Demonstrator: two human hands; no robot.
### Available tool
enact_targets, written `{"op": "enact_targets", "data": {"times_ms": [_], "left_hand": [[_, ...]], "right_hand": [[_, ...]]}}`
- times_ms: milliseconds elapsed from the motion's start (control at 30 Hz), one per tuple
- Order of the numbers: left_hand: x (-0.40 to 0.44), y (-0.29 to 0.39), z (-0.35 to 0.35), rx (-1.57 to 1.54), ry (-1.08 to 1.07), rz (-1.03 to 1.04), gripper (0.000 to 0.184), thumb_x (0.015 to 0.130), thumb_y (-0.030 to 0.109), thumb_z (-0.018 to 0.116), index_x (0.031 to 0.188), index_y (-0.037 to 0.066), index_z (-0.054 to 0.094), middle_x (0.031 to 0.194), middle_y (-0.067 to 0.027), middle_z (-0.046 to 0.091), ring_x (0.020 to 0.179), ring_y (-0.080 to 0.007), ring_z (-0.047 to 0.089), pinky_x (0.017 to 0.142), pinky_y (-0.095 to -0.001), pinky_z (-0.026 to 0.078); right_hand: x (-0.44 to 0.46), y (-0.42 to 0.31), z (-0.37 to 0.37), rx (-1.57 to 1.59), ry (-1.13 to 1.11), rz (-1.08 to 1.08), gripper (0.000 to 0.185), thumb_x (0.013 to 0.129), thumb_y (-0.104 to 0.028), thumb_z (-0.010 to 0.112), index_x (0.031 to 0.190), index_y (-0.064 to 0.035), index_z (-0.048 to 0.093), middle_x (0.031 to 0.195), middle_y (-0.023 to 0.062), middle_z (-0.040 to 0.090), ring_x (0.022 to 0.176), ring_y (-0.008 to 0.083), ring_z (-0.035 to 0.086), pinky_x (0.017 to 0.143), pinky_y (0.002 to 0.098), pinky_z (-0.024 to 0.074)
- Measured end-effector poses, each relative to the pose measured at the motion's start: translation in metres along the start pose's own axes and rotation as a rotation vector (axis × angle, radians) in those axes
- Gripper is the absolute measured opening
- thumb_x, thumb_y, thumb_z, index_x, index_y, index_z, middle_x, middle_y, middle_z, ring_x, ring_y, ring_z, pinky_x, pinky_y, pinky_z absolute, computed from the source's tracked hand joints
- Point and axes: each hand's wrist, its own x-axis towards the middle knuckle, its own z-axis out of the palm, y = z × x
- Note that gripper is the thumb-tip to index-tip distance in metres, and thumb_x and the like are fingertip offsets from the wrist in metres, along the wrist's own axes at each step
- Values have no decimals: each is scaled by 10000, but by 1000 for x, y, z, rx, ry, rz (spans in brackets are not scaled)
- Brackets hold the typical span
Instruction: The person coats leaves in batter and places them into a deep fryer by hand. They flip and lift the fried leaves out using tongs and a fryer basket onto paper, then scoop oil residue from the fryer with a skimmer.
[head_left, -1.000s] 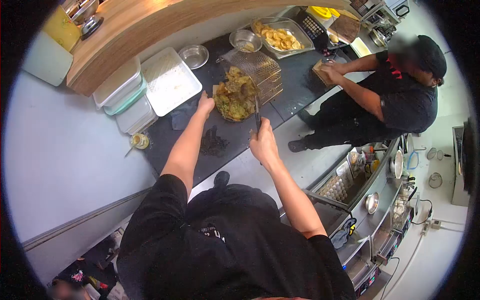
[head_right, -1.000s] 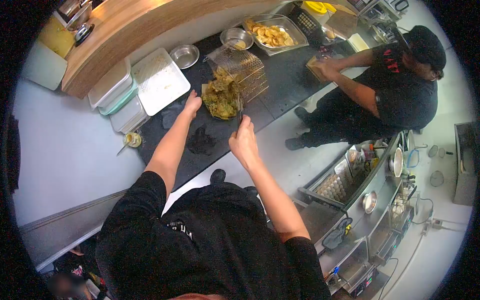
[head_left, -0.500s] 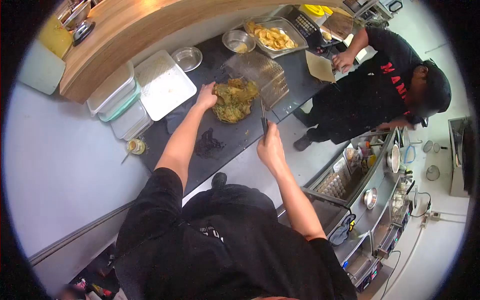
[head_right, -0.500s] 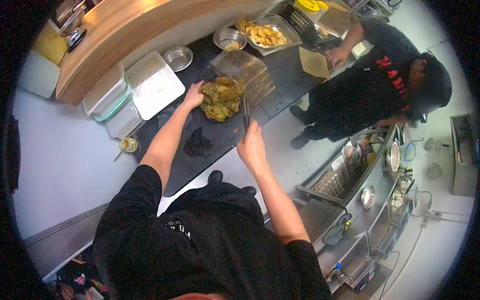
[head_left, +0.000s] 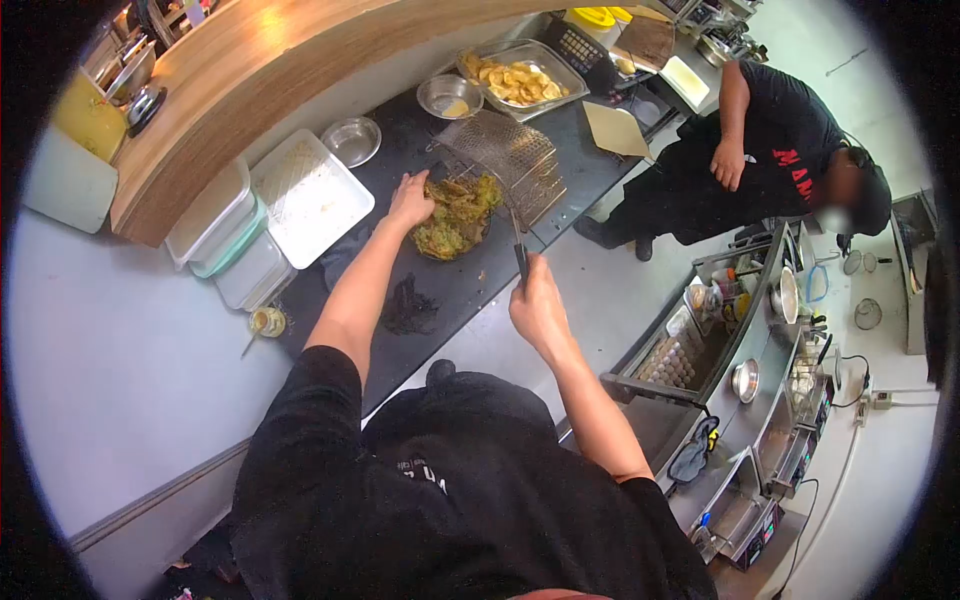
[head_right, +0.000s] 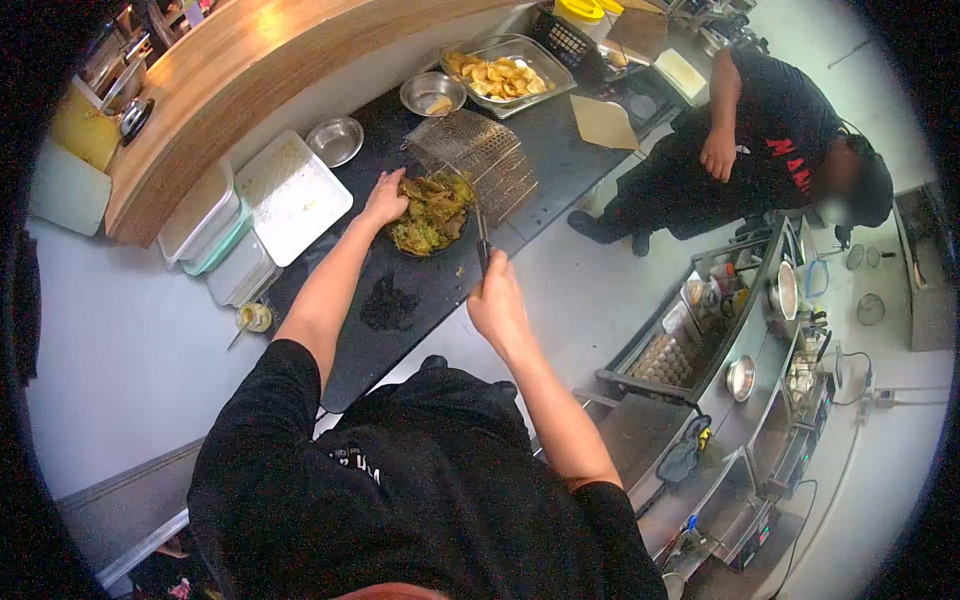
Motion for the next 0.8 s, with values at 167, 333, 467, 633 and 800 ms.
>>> {"op": "enact_targets", "data": {"times_ms": [167,333,467,633,800], "left_hand": [[-1,-4,-13,-8,-93,-138,507,751,147,528,1255,112,566,1305,-125,539,1257,-322,460,1042,-522,341],[-13,-21,-17,-162,94,-118,483,748,158,521,1213,37,568,1198,-178,583,1138,-365,532,985,-454,414],[-17,-23,-8,-143,118,-215,694,707,207,620,1345,28,413,1264,-270,497,1150,-436,496,1002,-462,406],[-63,28,-9,-60,153,-208,781,693,353,732,1308,1,405,1280,-238,446,1218,-404,421,1000,-492,387],[-95,82,16,124,254,-1,770,656,422,802,1223,38,450,1283,-180,403,1321,-372,289,1026,-677,227]], "right_hand": [[-17,-25,-14,-39,-75,40,434,814,27,442,1244,60,393,1140,351,522,1033,504,536,899,512,437],[-13,-45,-14,-77,-103,7,511,788,40,475,1285,63,354,1132,340,487,942,515,555,850,538,457],[-15,-48,-10,-47,-119,13,499,800,36,448,1292,52,363,1142,337,502,975,513,546,875,533,445],[-8,-43,-12,-97,-118,14,482,812,29,444,1286,60,364,1142,343,499,982,512,548,864,526,458],[-18,-39,-9,-125,-121,53,475,821,24,440,1289,59,364,1146,349,496,986,513,549,857,526,463]]}}
